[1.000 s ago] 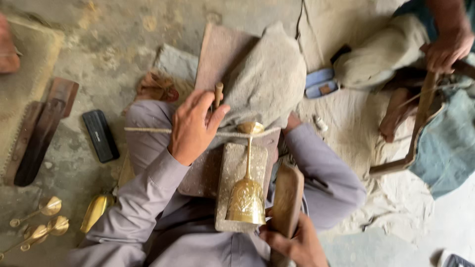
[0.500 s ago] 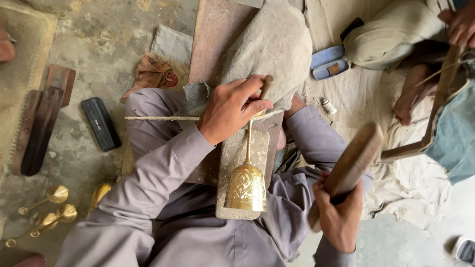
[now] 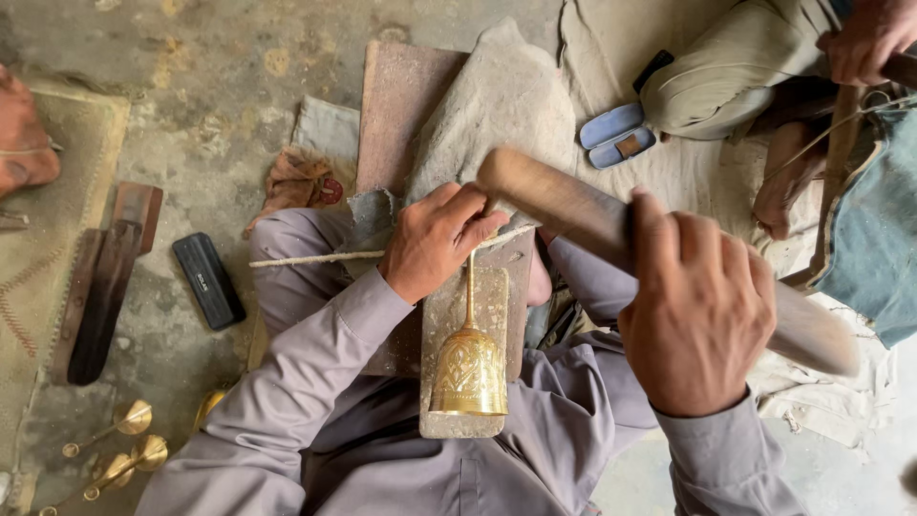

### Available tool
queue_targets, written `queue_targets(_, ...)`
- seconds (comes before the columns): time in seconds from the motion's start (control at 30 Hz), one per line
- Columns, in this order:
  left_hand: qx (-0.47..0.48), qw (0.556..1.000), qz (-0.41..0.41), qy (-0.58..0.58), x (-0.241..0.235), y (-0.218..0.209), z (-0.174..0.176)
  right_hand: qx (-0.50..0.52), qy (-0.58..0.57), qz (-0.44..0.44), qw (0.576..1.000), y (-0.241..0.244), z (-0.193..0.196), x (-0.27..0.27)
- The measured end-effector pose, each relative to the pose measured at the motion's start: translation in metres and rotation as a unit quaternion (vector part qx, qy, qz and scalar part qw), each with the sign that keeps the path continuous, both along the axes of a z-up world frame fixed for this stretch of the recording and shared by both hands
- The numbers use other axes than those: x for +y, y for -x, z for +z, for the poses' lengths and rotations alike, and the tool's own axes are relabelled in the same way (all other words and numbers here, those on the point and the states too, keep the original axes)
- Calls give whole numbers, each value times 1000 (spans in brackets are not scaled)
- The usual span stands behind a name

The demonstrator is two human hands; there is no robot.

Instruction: The person sits on the floor and uses a hammer and chisel to shape a brass bell resting on a stone block. They repeatedly strike the chisel to refine the bell's surface and occasionally reposition the object to access different areas.

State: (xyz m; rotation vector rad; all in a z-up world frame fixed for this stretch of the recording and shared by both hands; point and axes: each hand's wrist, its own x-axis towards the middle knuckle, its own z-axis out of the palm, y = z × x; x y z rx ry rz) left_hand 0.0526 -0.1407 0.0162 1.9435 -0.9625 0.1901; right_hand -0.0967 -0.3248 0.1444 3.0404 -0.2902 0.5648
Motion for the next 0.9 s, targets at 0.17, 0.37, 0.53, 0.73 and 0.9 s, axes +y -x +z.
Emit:
queue_targets(0.17,-4,995,-93,-21,-2,-14,14,9,-64,-30,998,7,-13,-7)
queue_targets(0.37,13,977,-181,-108,-20,-26,27,-11,-206,-78,975,30,-59,-17)
queue_targets(0.53,35,938,-252,-234,-39,-37,37,-12,-232,-113,966,57,-96,1)
queue_targets(0.73,44,899,-308,-308,-45,-38,47,-54,-280,-166,944,74,-113,44)
queue_targets(0.9,-11,928,-288,-235,-42,-48,46,-52,-347,-235,907,82,-110,41)
